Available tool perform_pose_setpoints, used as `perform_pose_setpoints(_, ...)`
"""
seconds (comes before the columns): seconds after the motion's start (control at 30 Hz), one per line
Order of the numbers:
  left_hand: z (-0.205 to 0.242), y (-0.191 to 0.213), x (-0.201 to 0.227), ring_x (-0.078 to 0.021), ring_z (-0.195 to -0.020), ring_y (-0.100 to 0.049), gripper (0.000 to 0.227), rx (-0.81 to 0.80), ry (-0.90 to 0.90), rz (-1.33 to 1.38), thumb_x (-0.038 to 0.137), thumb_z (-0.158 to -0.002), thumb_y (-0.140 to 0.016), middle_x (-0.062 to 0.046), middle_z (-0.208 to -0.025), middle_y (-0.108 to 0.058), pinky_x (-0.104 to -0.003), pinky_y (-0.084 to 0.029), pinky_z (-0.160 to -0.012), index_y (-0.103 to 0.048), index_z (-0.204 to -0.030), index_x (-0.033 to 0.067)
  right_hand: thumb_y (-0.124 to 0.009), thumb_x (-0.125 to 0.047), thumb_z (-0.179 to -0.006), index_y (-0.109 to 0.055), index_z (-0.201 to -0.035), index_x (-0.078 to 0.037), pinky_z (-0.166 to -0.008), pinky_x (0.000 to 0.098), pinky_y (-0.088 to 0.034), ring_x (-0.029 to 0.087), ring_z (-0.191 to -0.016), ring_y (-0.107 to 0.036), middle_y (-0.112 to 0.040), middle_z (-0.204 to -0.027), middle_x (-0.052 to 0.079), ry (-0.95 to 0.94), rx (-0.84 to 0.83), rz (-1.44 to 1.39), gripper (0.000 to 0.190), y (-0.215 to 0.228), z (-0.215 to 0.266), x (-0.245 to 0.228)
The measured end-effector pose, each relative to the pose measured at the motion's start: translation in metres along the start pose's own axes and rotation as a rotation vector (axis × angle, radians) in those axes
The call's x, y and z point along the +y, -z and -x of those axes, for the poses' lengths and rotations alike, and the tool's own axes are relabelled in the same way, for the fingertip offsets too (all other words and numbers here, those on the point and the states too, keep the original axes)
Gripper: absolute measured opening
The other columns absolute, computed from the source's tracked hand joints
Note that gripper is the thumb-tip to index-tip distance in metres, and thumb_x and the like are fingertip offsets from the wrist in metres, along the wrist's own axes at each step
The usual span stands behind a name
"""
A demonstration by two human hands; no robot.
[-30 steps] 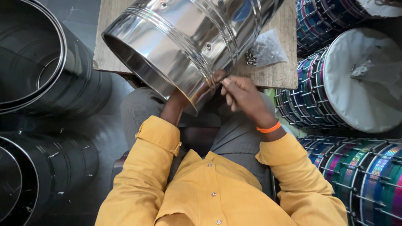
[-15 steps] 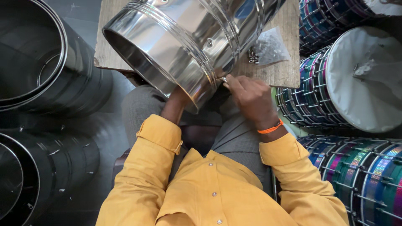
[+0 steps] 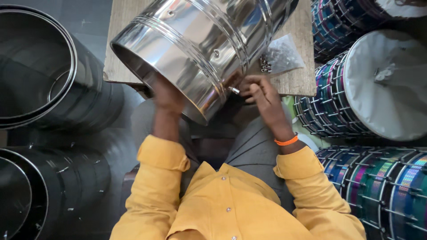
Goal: The person inserts and tightens metal tension rods into the lugs of a silver drum shell. They pick up each rod from a plastic bag, insert it into a hole, and turn it by hand to secure it.
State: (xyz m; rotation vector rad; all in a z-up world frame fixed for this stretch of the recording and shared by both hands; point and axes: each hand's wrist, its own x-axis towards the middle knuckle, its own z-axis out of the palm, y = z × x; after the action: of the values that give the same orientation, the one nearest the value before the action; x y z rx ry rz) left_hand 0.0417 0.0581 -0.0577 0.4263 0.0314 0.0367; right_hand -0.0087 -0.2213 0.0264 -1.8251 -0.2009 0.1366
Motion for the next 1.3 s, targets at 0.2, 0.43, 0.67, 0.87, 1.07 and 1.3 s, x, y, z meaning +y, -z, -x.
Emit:
perform_pose_setpoints(0.2, 0.038, -0.086, 0.062, -0.0253, -0.118, -0.064, 0.057, -0.060, -0.098, -0.332, 0.017, -0.095, -0.062, -0.011, -0.134, -0.062, -0.041, -0.053, -0.102, -0.039, -0.147, 0.0138, -0.054, -0.011, -0.099, 0.002, -0.163, -0.021, -0.087, 0.0354, -0.061, 0.021, -0.119, -0.064, -0.053, -0.143, 0.013, -0.145, -0.113, -0.287, 0.086, -0.028, -0.007, 0.058)
perform_pose_setpoints(0.43, 0.052, -0.130, 0.053, -0.0195, -0.114, -0.066, 0.046, -0.098, -0.238, -0.681, -0.002, -0.093, -0.070, -0.010, -0.125, -0.065, -0.034, -0.055, -0.104, -0.056, -0.137, -0.0056, -0.053, 0.004, -0.090, -0.003, -0.165, -0.020, -0.089, 0.0409, -0.063, 0.025, -0.121, -0.062, -0.050, -0.146, 0.011, -0.182, -0.009, -0.427, 0.094, -0.044, -0.043, 0.035)
perform_pose_setpoints(0.67, 0.045, -0.151, 0.062, -0.0166, -0.102, -0.067, 0.029, -0.255, -0.283, -1.163, 0.002, -0.096, -0.070, -0.007, -0.113, -0.071, -0.032, -0.056, -0.093, -0.066, -0.123, -0.0058, -0.055, -0.001, -0.095, -0.035, -0.154, -0.006, -0.090, 0.0449, -0.066, 0.026, -0.121, -0.065, -0.057, -0.136, 0.015, -0.217, -0.082, -0.587, 0.063, -0.074, -0.091, 0.031)
perform_pose_setpoints(0.87, 0.036, -0.142, 0.074, -0.0143, -0.097, -0.071, 0.018, -0.301, -0.397, -1.418, 0.005, -0.104, -0.068, -0.005, -0.106, -0.075, -0.032, -0.057, -0.089, -0.071, -0.120, -0.0019, -0.060, -0.007, -0.105, -0.053, -0.142, 0.000, -0.096, 0.0397, -0.061, 0.025, -0.121, -0.068, -0.066, -0.130, 0.010, -0.121, -0.192, -0.633, 0.039, -0.101, -0.113, 0.033)
perform_pose_setpoints(1.07, 0.020, -0.088, 0.044, -0.0099, -0.087, -0.064, 0.017, -0.072, -0.373, -1.180, 0.006, -0.099, -0.072, -0.002, -0.098, -0.071, -0.027, -0.052, -0.078, -0.070, -0.112, -0.0044, -0.051, -0.008, -0.095, -0.046, -0.147, -0.016, -0.083, 0.0355, -0.061, 0.021, -0.110, -0.074, -0.072, -0.127, 0.006, -0.093, -0.123, -0.476, 0.053, -0.072, -0.125, 0.018)
perform_pose_setpoints(1.3, 0.025, -0.069, 0.030, -0.0099, -0.087, -0.065, 0.017, 0.070, -0.424, -1.229, 0.005, -0.097, -0.078, -0.003, -0.099, -0.071, -0.026, -0.055, -0.078, -0.070, -0.107, -0.0051, -0.072, -0.021, -0.093, -0.071, -0.114, -0.006, -0.078, 0.0456, -0.055, 0.038, -0.095, -0.070, -0.074, -0.106, 0.018, 0.406, 0.033, 0.595, 0.026, -0.068, -0.089, 0.037)
